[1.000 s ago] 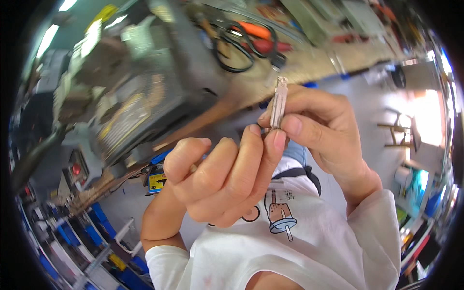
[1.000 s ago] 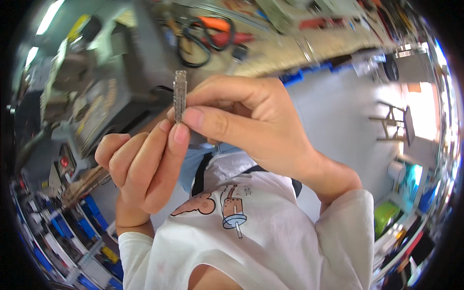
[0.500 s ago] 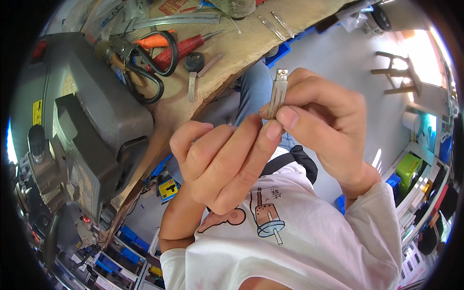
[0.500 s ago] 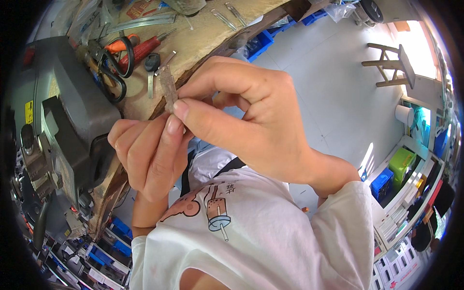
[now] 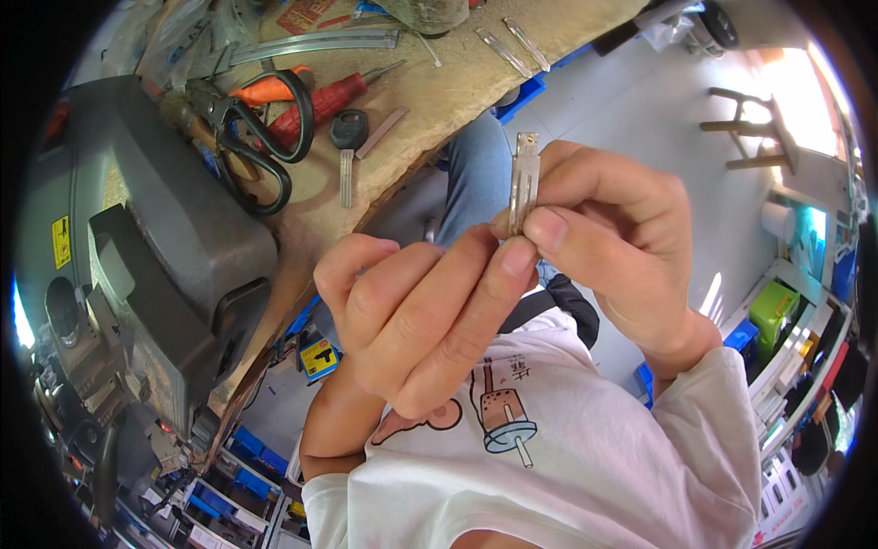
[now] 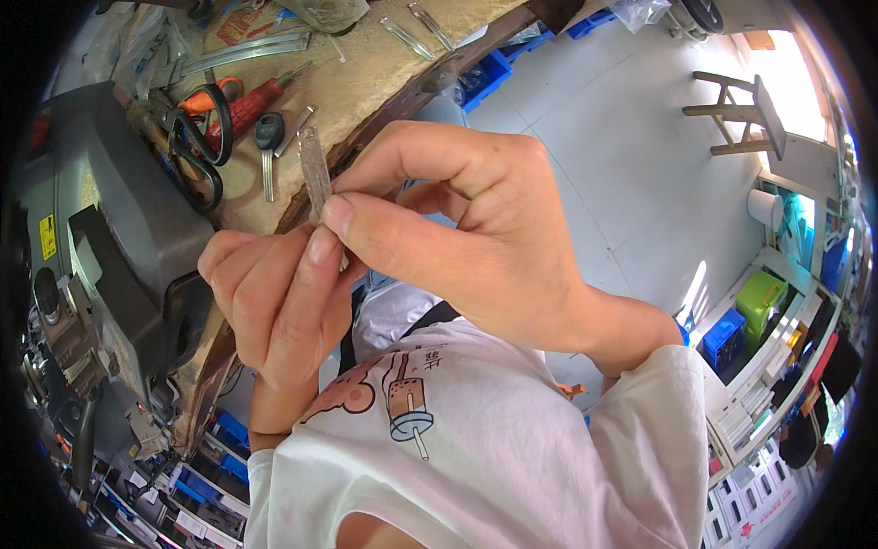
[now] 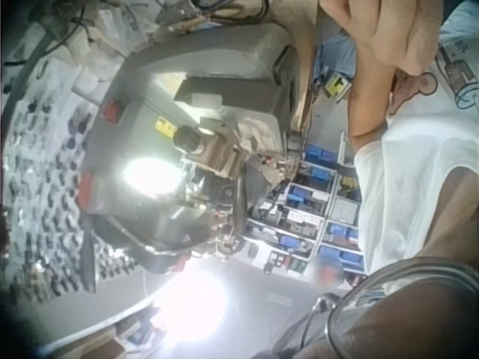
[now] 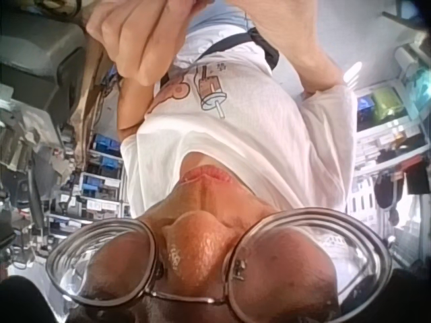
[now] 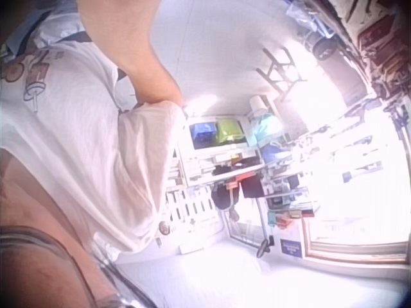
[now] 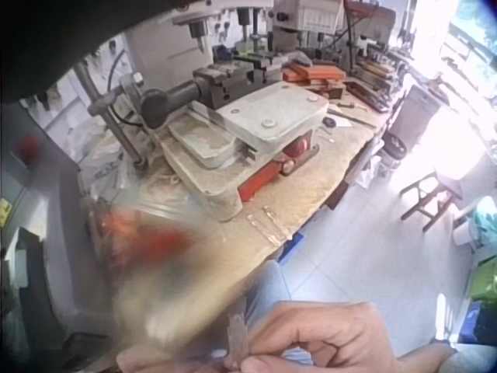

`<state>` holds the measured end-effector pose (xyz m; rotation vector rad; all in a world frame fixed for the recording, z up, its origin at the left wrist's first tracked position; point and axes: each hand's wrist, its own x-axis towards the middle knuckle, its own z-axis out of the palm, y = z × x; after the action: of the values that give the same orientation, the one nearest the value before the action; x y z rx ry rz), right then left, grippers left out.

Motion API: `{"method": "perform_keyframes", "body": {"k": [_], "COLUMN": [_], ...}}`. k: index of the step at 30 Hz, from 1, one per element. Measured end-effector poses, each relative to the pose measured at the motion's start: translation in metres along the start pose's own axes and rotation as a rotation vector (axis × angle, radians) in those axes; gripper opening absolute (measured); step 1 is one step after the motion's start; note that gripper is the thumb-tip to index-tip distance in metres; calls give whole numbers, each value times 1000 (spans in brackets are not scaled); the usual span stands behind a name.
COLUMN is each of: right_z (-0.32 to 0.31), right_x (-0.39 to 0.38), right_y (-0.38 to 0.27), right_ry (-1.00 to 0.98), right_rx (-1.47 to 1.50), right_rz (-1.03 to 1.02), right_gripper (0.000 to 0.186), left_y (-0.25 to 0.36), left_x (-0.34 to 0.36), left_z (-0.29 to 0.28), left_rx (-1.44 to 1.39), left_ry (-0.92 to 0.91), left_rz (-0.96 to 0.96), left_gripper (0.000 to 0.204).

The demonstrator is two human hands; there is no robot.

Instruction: The person uses a key-cutting machine to cut several keys. They place each key blank into the machine, operate the cutting arm, then remove and inspect the finished key. The person also handles a key fob and a small plastic bag during the process.

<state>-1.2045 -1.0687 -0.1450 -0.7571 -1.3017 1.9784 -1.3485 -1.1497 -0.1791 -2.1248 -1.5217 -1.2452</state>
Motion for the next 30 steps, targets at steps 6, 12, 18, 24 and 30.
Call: {"method": "perform_keyframes", "body": {"k": [6, 12, 18, 24, 30], "right_z": [-1, -2, -7, -3, -39], "right_x": [-1, -1, -8, -6, 30], "right_y": [0, -1, 2, 10, 11], "right_ry": [11, 18, -137, -82, 248], "right_rx": [27, 31, -285, -686, -819], "right_rz": [48, 73, -343, -299, -68], "right_gripper": [8, 7, 8, 13, 21], "left_y": [3, 2, 4, 20, 3], "left_x": [3, 0, -1, 10, 0], "left_z": [-5, 2, 2, 4, 31], "left_rx": [-15, -19, -755, -1255, -1382], "left_ry": [-99, -14, 123, 97, -2], "left_rz": [-12, -16, -438, -1156, -1524], "left_gripper": [33, 28, 40, 34, 29]}}
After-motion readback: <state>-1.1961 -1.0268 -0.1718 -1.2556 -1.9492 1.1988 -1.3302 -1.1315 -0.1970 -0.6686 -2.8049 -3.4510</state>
